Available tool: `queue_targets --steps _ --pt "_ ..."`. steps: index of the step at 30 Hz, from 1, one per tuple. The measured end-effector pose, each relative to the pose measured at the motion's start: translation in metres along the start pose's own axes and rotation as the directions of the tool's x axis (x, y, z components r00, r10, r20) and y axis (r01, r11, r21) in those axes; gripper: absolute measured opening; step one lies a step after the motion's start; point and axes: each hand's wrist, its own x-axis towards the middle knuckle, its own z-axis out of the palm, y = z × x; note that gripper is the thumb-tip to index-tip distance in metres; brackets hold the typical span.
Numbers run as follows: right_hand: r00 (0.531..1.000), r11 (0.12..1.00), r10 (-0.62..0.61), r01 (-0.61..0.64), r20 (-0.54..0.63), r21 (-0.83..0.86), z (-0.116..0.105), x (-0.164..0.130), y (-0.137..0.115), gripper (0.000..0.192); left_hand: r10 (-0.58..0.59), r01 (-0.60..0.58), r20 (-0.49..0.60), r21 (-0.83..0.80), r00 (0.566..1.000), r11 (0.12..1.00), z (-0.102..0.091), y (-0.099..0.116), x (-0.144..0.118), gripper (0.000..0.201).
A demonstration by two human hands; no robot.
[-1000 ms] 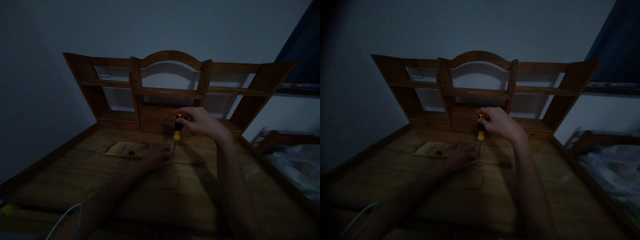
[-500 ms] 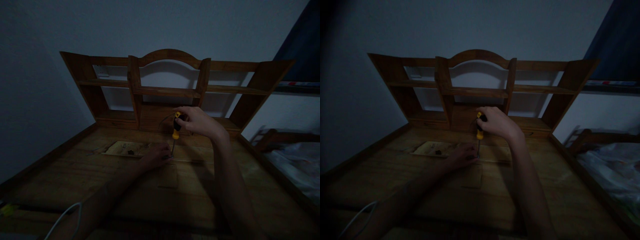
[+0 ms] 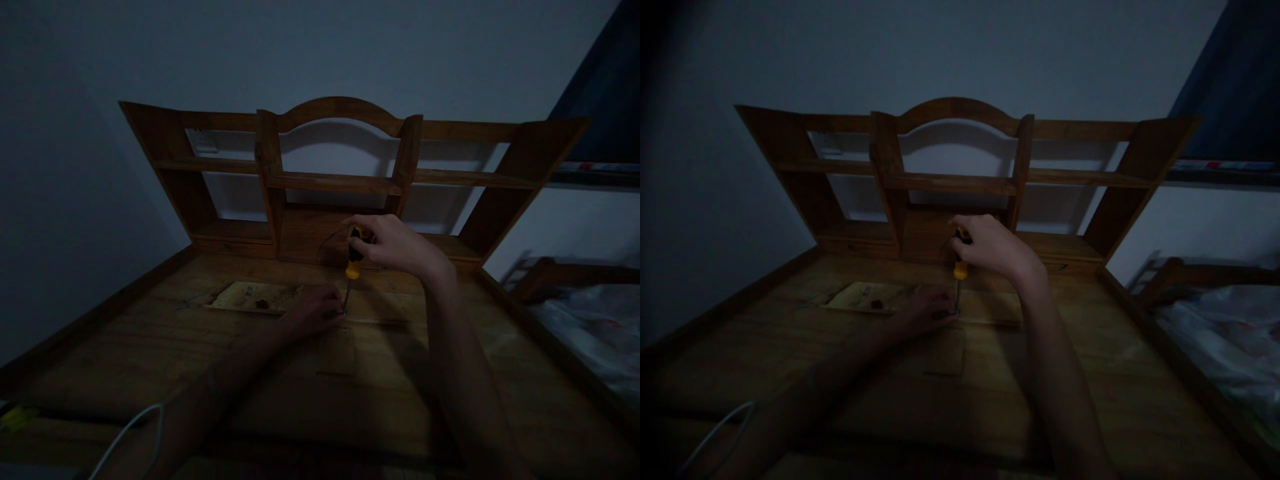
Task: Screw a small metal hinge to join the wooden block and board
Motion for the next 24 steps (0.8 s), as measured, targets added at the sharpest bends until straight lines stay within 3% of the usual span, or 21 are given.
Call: queue_targets --steps 3,7,14,19,24 --pt "1.0 0.998 0.02 -0.021 -0.017 -0.056 0.0013 0.001 -0.0034 0.032 -0.005 0.005 -0.004 0.008 1.0 1.0 0.0015 -0.0016 -0.0006 0.013" --pt "0.994 0.978 0.067 -0.081 -0.083 -0.192 0.0054 0.0014 -0.0079 0.043 -0.005 0.005 -0.001 0.033 1.0 0.999 0.0003 0.0001 0.0 0.015" --pt "1.0 1.0 -0.022 0.022 -0.003 0.017 0.0035 0.0008 -0.0007 0.041 -0.016 0.016 0.022 0.011 1.0 1.0 -0.0023 0.0025 0.0016 0.019" --pt "0.999 0.999 0.034 -0.034 -0.03 -0.026 0.006 0.0015 -0.0032 0.033 -0.022 0.021 0.019 0.028 1.0 0.999 -0.002 0.0027 0.0007 0.019" --pt "0.998 0.995 0.062 -0.064 -0.023 -0.082 0.0037 -0.0024 -0.008 0.05 -0.028 0.028 0.016 0.023 0.999 0.999 -0.0018 0.0021 0.0007 0.018"
